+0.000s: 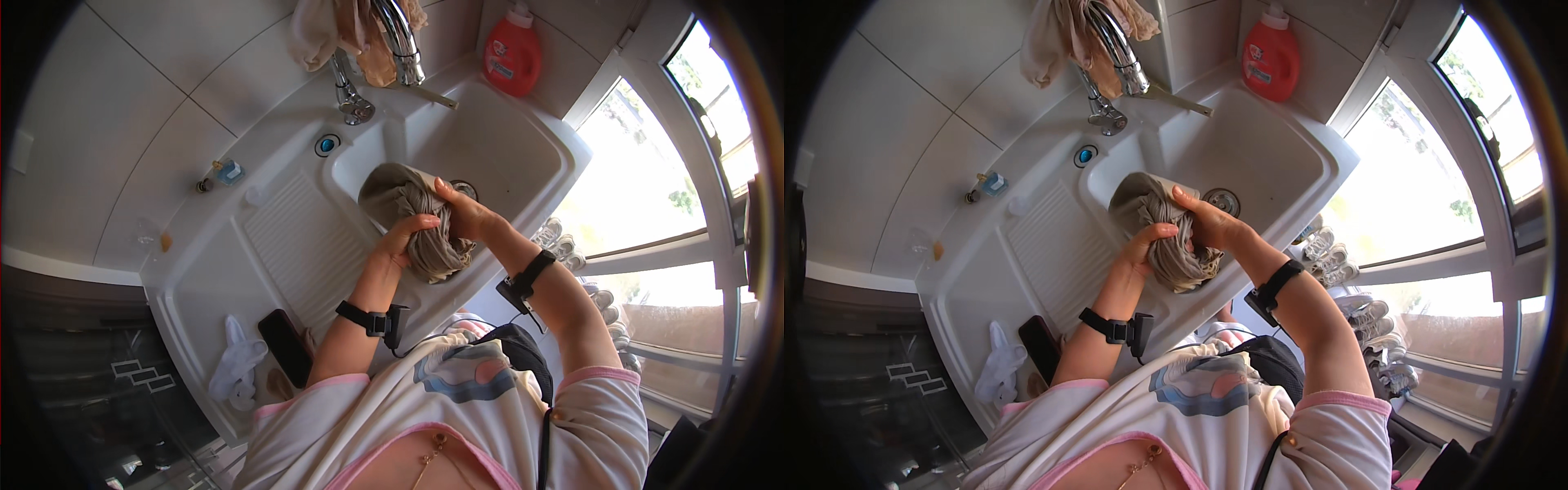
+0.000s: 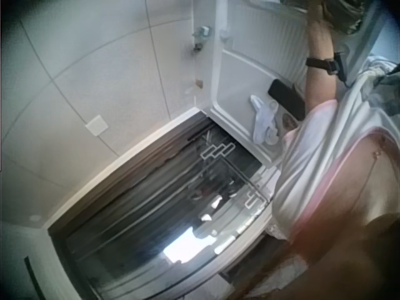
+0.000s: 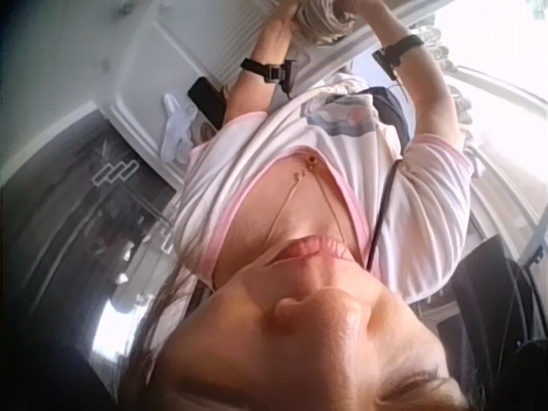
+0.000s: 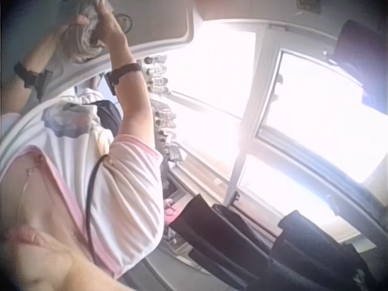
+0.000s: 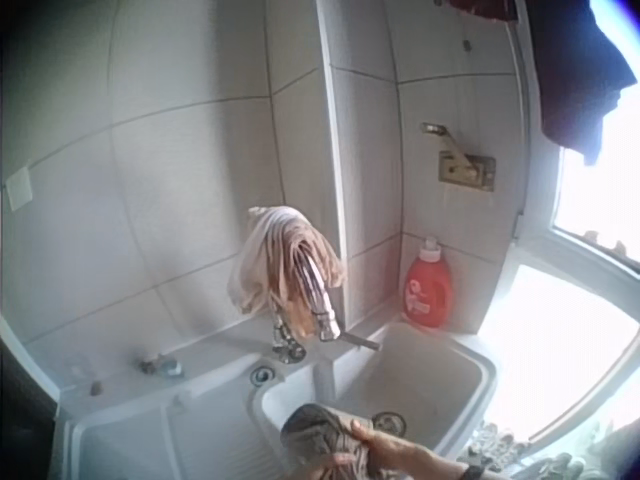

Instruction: Washing a piece of cloth or rag by hand in a sink.

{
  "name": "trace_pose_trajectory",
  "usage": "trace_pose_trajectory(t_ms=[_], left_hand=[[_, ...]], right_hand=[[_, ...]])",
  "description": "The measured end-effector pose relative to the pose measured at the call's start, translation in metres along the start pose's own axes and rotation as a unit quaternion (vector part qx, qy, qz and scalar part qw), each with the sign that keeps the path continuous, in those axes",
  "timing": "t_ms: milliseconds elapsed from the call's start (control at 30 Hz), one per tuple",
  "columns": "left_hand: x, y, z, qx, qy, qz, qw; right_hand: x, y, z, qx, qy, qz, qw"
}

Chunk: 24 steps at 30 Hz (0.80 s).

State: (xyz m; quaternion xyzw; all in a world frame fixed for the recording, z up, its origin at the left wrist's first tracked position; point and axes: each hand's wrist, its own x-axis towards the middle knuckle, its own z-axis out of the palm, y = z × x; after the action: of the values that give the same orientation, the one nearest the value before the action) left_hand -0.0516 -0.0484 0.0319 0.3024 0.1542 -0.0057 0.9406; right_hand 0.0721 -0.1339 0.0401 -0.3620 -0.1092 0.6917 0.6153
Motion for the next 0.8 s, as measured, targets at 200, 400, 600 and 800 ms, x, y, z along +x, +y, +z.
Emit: trace_pose_trajectory(t_ms=[200, 400, 600, 800], left_hand=[[-0.002, 0.007, 0.018, 0.009, -0.032, -0.085, 0.996], [0.004, -0.006, 0.024, 0.009, -0.008, -0.068, 0.998], [0.012, -0.008, 0.031, 0.176, 0.062, 0.017, 0.982], [0.02, -0.014, 0.028, 0.355, 0.149, 0.116, 0.916]], right_hand=[[-0.003, -0.02, 0.012, -0.093, 0.052, -0.056, 0.993], [0.002, -0.034, 0.032, -0.262, 0.07, -0.143, 0.952], [0.004, -0.025, 0.038, -0.325, 0.235, -0.228, 0.887], [-0.001, -0.021, 0.048, -0.387, 0.302, -0.279, 0.825]])
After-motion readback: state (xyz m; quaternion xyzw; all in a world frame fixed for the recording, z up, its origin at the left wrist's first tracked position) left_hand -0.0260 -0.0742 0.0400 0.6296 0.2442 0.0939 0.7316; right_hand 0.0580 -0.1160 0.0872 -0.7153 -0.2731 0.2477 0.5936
